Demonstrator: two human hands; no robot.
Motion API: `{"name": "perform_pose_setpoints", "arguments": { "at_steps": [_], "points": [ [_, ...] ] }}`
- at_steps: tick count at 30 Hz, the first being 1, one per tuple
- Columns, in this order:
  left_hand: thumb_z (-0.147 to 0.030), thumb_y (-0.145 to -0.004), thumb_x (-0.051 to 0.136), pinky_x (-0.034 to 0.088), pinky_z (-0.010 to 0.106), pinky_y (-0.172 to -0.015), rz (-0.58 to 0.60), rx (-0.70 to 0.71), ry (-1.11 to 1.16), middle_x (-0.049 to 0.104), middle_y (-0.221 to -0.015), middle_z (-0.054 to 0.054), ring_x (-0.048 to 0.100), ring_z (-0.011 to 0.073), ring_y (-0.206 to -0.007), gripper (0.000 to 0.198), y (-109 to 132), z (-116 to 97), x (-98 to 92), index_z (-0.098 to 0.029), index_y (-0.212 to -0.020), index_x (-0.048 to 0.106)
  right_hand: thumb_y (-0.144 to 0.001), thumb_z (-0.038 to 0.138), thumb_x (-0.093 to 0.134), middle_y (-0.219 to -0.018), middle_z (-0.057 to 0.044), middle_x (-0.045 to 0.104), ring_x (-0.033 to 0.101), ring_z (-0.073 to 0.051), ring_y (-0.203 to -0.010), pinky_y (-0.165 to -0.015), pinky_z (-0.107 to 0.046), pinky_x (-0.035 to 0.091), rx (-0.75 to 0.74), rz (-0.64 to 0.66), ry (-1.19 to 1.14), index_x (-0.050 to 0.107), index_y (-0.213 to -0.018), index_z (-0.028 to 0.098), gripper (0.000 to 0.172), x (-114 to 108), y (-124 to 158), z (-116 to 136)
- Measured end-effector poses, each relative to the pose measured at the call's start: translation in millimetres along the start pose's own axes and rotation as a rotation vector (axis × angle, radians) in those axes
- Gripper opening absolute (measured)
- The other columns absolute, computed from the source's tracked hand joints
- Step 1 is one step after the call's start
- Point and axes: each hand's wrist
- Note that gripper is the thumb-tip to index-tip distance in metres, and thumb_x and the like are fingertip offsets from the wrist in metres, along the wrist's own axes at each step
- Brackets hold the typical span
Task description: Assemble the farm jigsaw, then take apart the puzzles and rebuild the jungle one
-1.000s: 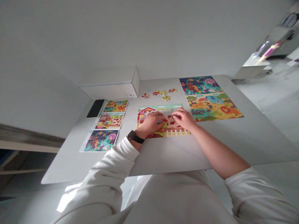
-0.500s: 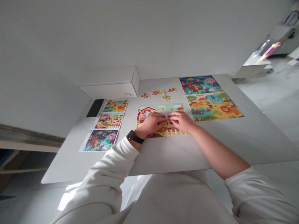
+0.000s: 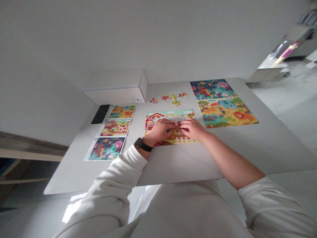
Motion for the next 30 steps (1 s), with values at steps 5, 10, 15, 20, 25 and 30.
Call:
{"name": "perform_pose_setpoints", "arguments": {
  "at_steps": [5,10,15,20,25,30],
  "points": [
    [-0.024,-0.097,0.066,0.055,0.05,-0.112,0.0,0.017,-0.009,0.081,-0.125,0.007,0.074,0.0272,-0.115,0.026,-0.1,1.1,0.5,-0.03,-0.11,0.087,-0.096,0.019,0.068,-0.128,-0.005,0.081,0.072,-0.028,-0.116,-0.111,-0.054,0.052,0.018,-0.016,-0.004,0.086,-0.115,0.032,0.029,-1.4,0.0,0.1],
    [-0.022,-0.096,0.068,0.055,0.048,-0.112,0.019,0.025,-0.011,0.081,-0.126,0.007,0.074,0.0263,-0.115,0.026,-0.6,1.0,-0.7,-0.031,-0.111,0.087,-0.094,0.018,0.07,-0.131,-0.005,0.08,0.071,-0.03,-0.114,-0.107,-0.055,0.053,0.022,0.028,0.025,0.086,-0.115,0.031,0.029,1.7,-0.3,-1.3],
    [-0.025,-0.096,0.071,0.051,0.05,-0.118,0.063,0.04,-0.028,0.079,-0.131,0.007,0.072,0.0269,-0.122,0.025,-0.7,0.2,-1.9,-0.033,-0.114,0.086,-0.094,0.017,0.069,-0.129,-0.004,0.081,0.071,-0.029,-0.11,-0.105,-0.055,0.053,0.026,0.034,0.038,0.086,-0.108,0.031,0.027,4.9,-1.4,-0.9],
    [-0.032,-0.097,0.072,0.045,0.051,-0.124,0.124,0.024,-0.062,0.069,-0.15,0.008,0.064,0.0295,-0.139,0.043,4.1,16.5,-17.1,-0.033,-0.14,0.074,-0.095,0.023,0.072,-0.138,-0.007,0.076,0.069,-0.031,-0.123,-0.112,-0.056,0.052,0.04,-0.014,0.056,0.083,-0.121,0.031,0.03,-0.6,3.7,-7.2],
    [-0.056,-0.083,0.086,0.038,0.051,-0.129,0.179,-0.194,-0.159,0.051,-0.167,0.017,0.05,0.0372,-0.153,0.092,24.0,56.8,-59.7,-0.025,-0.163,0.051,-0.092,0.034,0.08,-0.146,-0.011,0.069,0.065,-0.034,-0.132,-0.117,-0.057,0.05,0.124,-0.058,0.144,0.079,-0.13,0.031,0.038,-14.2,13.0,-20.4],
    [-0.062,-0.062,0.098,0.042,0.058,-0.122,0.318,-0.368,-0.228,0.052,-0.165,0.023,0.049,0.0461,-0.152,0.117,42.0,84.4,-78.1,-0.023,-0.162,0.049,-0.077,0.054,0.094,-0.151,-0.016,0.064,0.06,-0.043,-0.139,-0.117,-0.062,0.049,0.191,0.049,0.192,0.075,-0.139,0.03,0.069,-14.3,19.4,-24.9]
  ]
}}
Point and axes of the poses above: each hand's wrist, its own y-axis away from the middle knuckle, its own x-axis out of the palm, z = x × y
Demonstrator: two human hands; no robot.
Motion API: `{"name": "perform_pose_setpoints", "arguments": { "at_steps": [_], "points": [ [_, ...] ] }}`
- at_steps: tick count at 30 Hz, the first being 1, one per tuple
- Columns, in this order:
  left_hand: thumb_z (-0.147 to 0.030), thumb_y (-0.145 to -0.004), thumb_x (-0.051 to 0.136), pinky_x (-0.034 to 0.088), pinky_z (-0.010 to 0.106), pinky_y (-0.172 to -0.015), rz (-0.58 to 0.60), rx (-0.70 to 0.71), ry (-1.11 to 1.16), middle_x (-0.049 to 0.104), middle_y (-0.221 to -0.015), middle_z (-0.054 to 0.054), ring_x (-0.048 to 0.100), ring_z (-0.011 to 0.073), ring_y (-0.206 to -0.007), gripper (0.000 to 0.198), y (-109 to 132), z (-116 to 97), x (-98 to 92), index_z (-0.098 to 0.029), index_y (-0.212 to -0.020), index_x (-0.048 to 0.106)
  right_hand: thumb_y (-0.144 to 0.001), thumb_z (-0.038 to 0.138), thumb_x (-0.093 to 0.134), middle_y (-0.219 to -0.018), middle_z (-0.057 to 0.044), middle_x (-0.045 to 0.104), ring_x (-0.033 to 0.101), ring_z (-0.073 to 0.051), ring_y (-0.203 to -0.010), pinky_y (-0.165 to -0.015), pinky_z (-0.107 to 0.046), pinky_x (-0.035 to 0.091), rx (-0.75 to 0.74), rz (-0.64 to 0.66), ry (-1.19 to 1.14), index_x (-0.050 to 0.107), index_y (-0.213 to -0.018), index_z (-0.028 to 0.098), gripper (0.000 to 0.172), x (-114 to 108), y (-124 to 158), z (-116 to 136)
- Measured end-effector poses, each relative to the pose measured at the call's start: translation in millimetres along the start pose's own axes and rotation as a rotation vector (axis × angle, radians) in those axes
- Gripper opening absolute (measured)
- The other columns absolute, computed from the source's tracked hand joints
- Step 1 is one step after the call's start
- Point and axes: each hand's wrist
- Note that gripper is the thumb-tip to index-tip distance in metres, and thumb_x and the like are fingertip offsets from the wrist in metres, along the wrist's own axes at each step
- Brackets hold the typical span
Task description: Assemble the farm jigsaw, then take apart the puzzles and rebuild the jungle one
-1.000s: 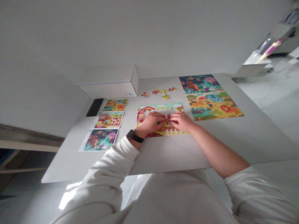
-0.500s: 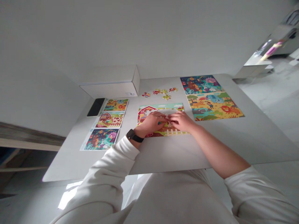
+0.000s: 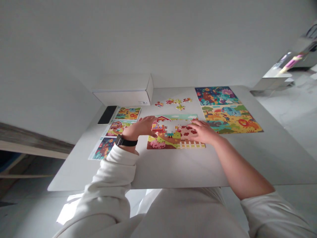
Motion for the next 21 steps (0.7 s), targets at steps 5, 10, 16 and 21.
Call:
{"name": "perform_pose_setpoints", "arguments": {
  "at_steps": [5,10,16,21],
  "points": [
    [-0.059,-0.058,0.1,0.044,0.062,-0.118,0.003,-0.003,-0.004,0.059,-0.157,0.021,0.054,0.0457,-0.145,0.11,-6.0,3.5,15.6,-0.029,-0.154,0.056,-0.072,0.059,0.096,-0.155,-0.02,0.061,0.058,-0.047,-0.141,-0.118,-0.068,0.047,0.038,0.063,0.055,0.073,-0.142,0.026,0.081,5.8,0.8,-0.5],
    [-0.055,-0.059,0.1,0.04,0.066,-0.119,0.038,-0.023,-0.04,0.057,-0.158,0.019,0.052,0.0464,-0.145,0.105,-11.6,-7.2,15.4,-0.031,-0.152,0.058,-0.075,0.056,0.095,-0.158,-0.021,0.059,0.057,-0.046,-0.143,-0.119,-0.067,0.046,0.054,0.083,0.062,0.07,-0.146,0.024,0.082,0.3,0.7,-1.5],
    [-0.056,-0.071,0.094,0.034,0.062,-0.126,0.158,-0.039,-0.106,0.041,-0.173,0.016,0.041,0.0438,-0.156,0.108,-12.4,-33.6,1.2,-0.035,-0.165,0.044,-0.081,0.051,0.091,-0.167,-0.017,0.052,0.05,-0.043,-0.152,-0.126,-0.062,0.041,0.136,0.199,0.083,0.063,-0.154,0.023,0.084,-16.5,2.1,-8.1],
    [-0.057,-0.073,0.092,0.036,0.06,-0.126,0.156,-0.029,-0.093,0.04,-0.174,0.017,0.039,0.0434,-0.158,0.109,-14.2,-36.2,1.8,-0.032,-0.167,0.042,-0.082,0.053,0.089,-0.167,-0.016,0.052,0.049,-0.042,-0.153,-0.127,-0.061,0.04,0.141,0.212,0.074,0.063,-0.155,0.025,0.083,-19.3,2.2,-12.7]
  ]
}}
Point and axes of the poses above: each hand's wrist, its own y-axis away from the middle knuckle, its own x-axis out of the palm, z = x × y
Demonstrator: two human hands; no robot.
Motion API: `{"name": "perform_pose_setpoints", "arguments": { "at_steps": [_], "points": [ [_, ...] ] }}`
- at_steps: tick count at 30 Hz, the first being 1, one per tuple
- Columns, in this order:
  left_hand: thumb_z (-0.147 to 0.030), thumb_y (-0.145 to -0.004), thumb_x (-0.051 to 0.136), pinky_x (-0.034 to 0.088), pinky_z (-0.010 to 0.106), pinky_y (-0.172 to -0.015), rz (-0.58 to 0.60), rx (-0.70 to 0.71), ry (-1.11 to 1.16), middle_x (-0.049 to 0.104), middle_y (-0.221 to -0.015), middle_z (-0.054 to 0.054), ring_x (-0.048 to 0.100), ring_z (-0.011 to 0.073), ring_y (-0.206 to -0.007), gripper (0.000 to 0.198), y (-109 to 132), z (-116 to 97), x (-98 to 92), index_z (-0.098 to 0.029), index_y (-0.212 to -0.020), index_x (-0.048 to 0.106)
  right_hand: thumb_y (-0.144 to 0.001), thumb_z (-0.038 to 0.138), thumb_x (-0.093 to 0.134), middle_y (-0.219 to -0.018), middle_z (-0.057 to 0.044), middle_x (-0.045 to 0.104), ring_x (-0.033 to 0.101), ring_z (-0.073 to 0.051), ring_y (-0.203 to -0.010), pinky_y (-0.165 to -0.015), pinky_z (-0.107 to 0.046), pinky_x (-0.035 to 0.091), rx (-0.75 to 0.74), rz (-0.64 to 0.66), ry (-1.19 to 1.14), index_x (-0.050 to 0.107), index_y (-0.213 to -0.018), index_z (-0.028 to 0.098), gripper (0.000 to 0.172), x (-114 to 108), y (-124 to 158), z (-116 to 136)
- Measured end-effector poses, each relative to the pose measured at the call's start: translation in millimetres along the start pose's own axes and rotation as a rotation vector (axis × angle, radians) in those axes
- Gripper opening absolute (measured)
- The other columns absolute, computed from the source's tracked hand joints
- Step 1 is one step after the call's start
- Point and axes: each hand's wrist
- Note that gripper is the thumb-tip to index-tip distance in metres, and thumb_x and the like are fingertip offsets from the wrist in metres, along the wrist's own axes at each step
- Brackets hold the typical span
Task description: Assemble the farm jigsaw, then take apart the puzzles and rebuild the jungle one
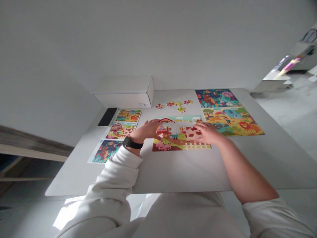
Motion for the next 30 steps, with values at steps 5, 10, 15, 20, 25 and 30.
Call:
{"name": "perform_pose_setpoints", "arguments": {
  "at_steps": [5,10,15,20,25,30],
  "points": [
    [-0.06,-0.072,0.092,0.036,0.058,-0.126,-0.002,0.011,0.019,0.037,-0.174,0.018,0.04,0.0431,-0.157,0.112,-0.2,7.2,2.7,-0.03,-0.167,0.041,-0.084,0.054,0.087,-0.168,-0.015,0.05,0.048,-0.041,-0.154,-0.127,-0.06,0.04,-0.015,-0.032,-0.005,0.06,-0.158,0.027,0.083,-1.3,1.0,-5.1],
    [-0.062,-0.067,0.093,0.035,0.06,-0.125,-0.02,-0.004,0.025,0.038,-0.172,0.021,0.039,0.0469,-0.156,0.122,-0.8,12.7,6.4,-0.028,-0.17,0.037,-0.085,0.06,0.084,-0.166,-0.016,0.052,0.049,-0.043,-0.152,-0.126,-0.063,0.04,0.033,-0.041,-0.002,0.059,-0.158,0.027,0.084,-4.0,2.8,-8.3],
    [-0.059,-0.067,0.094,0.036,0.059,-0.124,-0.036,-0.025,0.017,0.043,-0.166,0.021,0.044,0.0472,-0.151,0.127,-1.0,12.4,7.9,-0.03,-0.173,0.03,-0.082,0.063,0.085,-0.165,-0.016,0.054,0.05,-0.043,-0.151,-0.125,-0.064,0.04,0.061,-0.024,0.002,0.063,-0.155,0.029,0.083,-2.2,2.8,-6.9],
    [-0.06,-0.071,0.09,0.035,0.057,-0.124,-0.021,0.001,0.023,0.041,-0.168,0.02,0.043,0.0439,-0.152,0.119,0.3,10.6,4.8,-0.029,-0.172,0.033,-0.082,0.057,0.087,-0.162,-0.015,0.057,0.053,-0.041,-0.148,-0.125,-0.06,0.042,0.053,-0.019,0.013,0.063,-0.154,0.028,0.081,-4.3,2.7,-7.2],
    [-0.061,-0.073,0.088,0.033,0.056,-0.126,-0.029,0.003,0.04,0.04,-0.169,0.02,0.042,0.0419,-0.154,0.119,1.7,9.2,3.0,-0.029,-0.173,0.03,-0.085,0.051,0.085,-0.158,-0.015,0.06,0.057,-0.039,-0.145,-0.123,-0.058,0.046,0.019,-0.088,-0.008,0.066,-0.151,0.026,0.074,-4.0,0.4,-5.4],
    [-0.061,-0.071,0.089,0.033,0.06,-0.126,-0.02,-0.006,0.049,0.039,-0.17,0.022,0.042,0.0452,-0.153,0.118,1.5,9.8,4.1,-0.026,-0.17,0.036,-0.097,0.037,0.07,-0.15,-0.013,0.067,0.062,-0.034,-0.139,-0.12,-0.052,0.049,0.007,-0.224,-0.042,0.073,-0.141,0.025,0.046,0.0,-3.7,3.6]
  ]
}}
Point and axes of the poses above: each hand's wrist, its own y-axis away from the middle knuckle, its own x-axis out of the palm, z = x × y
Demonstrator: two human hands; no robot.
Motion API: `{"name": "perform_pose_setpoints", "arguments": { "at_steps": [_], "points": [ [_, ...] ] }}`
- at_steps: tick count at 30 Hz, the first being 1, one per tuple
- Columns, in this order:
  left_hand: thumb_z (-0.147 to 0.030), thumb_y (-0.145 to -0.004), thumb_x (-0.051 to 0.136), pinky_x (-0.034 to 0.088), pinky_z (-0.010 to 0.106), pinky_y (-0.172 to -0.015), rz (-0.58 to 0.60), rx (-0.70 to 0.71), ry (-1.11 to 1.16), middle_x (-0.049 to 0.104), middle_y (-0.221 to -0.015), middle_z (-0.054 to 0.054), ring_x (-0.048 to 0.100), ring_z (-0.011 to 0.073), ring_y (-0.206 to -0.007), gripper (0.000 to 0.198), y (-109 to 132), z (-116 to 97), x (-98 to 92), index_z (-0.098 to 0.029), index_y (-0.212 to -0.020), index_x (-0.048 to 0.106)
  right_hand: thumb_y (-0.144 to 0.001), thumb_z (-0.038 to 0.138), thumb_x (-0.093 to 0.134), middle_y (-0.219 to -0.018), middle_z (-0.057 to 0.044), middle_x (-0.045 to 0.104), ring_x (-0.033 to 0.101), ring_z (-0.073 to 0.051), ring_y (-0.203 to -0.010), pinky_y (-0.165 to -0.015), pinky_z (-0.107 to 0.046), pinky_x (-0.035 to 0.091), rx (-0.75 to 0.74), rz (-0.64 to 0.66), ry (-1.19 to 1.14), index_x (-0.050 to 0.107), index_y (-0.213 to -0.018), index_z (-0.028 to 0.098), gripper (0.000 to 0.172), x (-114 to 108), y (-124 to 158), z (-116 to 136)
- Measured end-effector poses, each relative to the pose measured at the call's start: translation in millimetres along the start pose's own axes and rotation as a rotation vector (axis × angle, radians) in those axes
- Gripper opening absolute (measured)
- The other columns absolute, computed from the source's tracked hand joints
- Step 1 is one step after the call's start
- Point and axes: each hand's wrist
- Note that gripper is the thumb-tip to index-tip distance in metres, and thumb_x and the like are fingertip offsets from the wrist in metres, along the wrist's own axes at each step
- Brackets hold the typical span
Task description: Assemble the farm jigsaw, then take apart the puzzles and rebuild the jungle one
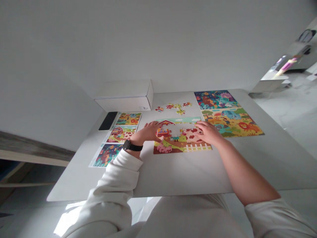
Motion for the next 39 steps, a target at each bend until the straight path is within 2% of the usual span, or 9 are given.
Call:
{"name": "perform_pose_setpoints", "arguments": {
  "at_steps": [4,6,9,11,13,18,25,32,39],
  "points": [
    [-0.061,-0.073,0.088,0.037,0.058,-0.126,-0.056,0.007,0.06,0.05,-0.164,0.018,0.047,0.0435,-0.151,0.104,-4.6,6.5,-0.5,-0.027,-0.163,0.049,-0.095,0.029,0.07,-0.14,-0.013,0.072,0.066,-0.033,-0.131,-0.116,-0.049,0.052,0.037,0.018,0.009,0.077,-0.132,0.023,0.038,3.0,-0.3,6.5],
    [-0.057,-0.083,0.082,0.043,0.052,-0.124,-0.178,0.023,0.139,0.06,-0.153,0.016,0.055,0.0374,-0.145,0.079,-7.7,8.5,-2.4,-0.024,-0.152,0.061,-0.096,0.028,0.07,-0.139,-0.013,0.072,0.067,-0.032,-0.128,-0.115,-0.048,0.052,0.055,0.026,0.013,0.078,-0.13,0.023,0.036,5.5,-0.1,8.4],
    [-0.046,-0.096,0.07,0.051,0.045,-0.117,-0.452,0.015,0.261,0.071,-0.136,0.013,0.066,0.0295,-0.131,0.043,-11.4,4.3,-3.8,-0.022,-0.132,0.072,-0.096,0.03,0.071,-0.139,-0.014,0.071,0.067,-0.033,-0.127,-0.114,-0.049,0.052,0.076,0.026,0.021,0.078,-0.129,0.024,0.034,10.8,0.1,10.3],
    [-0.04,-0.1,0.065,0.056,0.042,-0.11,-0.585,-0.01,0.321,0.074,-0.127,0.011,0.071,0.026,-0.119,0.031,-13.3,-3.2,-0.8,-0.021,-0.123,0.075,-0.096,0.032,0.071,-0.14,-0.014,0.069,0.066,-0.035,-0.128,-0.115,-0.05,0.051,0.094,0.025,0.034,0.079,-0.128,0.024,0.033,14.6,0.0,11.2],
    [-0.034,-0.101,0.062,0.059,0.039,-0.104,-0.644,-0.029,0.368,0.075,-0.122,0.01,0.073,0.0228,-0.108,0.025,-15.2,-12.0,5.6,-0.021,-0.118,0.076,-0.096,0.032,0.07,-0.139,-0.014,0.068,0.065,-0.035,-0.13,-0.116,-0.05,0.05,0.102,0.02,0.036,0.078,-0.128,0.024,0.033,17.5,-0.1,11.8],
    [-0.023,-0.099,0.06,0.058,0.036,-0.102,-0.679,-0.02,0.433,0.078,-0.113,0.008,0.073,0.0211,-0.106,0.018,-19.6,-24.8,22.6,-0.02,-0.108,0.076,-0.097,0.029,0.068,-0.137,-0.013,0.068,0.064,-0.033,-0.129,-0.117,-0.05,0.048,0.105,0.02,-0.001,0.078,-0.128,0.026,0.032,19.2,0.4,12.2],
    [-0.025,-0.096,0.063,0.059,0.035,-0.094,-0.735,-0.081,0.507,0.078,-0.103,0.007,0.073,0.0207,-0.096,0.015,-20.5,-21.3,26.3,-0.021,-0.102,0.076,-0.098,0.032,0.067,-0.132,-0.012,0.071,0.066,-0.032,-0.124,-0.114,-0.051,0.05,0.082,-0.055,-0.034,0.078,-0.124,0.027,0.029,21.3,1.2,9.9],
    [-0.03,-0.096,0.061,0.057,0.028,-0.076,-0.757,-0.148,0.675,0.077,-0.104,0.006,0.067,0.0148,-0.078,0.029,-21.8,-20.9,26.1,-0.021,-0.12,0.074,-0.1,0.03,0.06,-0.123,-0.012,0.073,0.069,-0.031,-0.116,-0.111,-0.049,0.053,0.122,-0.227,-0.085,0.079,-0.12,0.025,0.028,21.0,-2.0,3.0],
    [-0.035,-0.098,0.059,0.051,0.023,-0.064,-0.801,-0.155,0.805,0.073,-0.1,0.004,0.062,0.0128,-0.072,0.031,-19.0,-21.0,20.0,-0.022,-0.124,0.071,-0.099,0.03,0.056,-0.114,-0.01,0.078,0.071,-0.031,-0.111,-0.105,-0.048,0.056,0.182,-0.271,-0.119,0.079,-0.114,0.027,0.027,19.6,-5.2,-10.5]
  ]
}}
Point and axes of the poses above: each hand's wrist, its own y-axis away from the middle knuckle, its own x-axis out of the palm, z = x × y
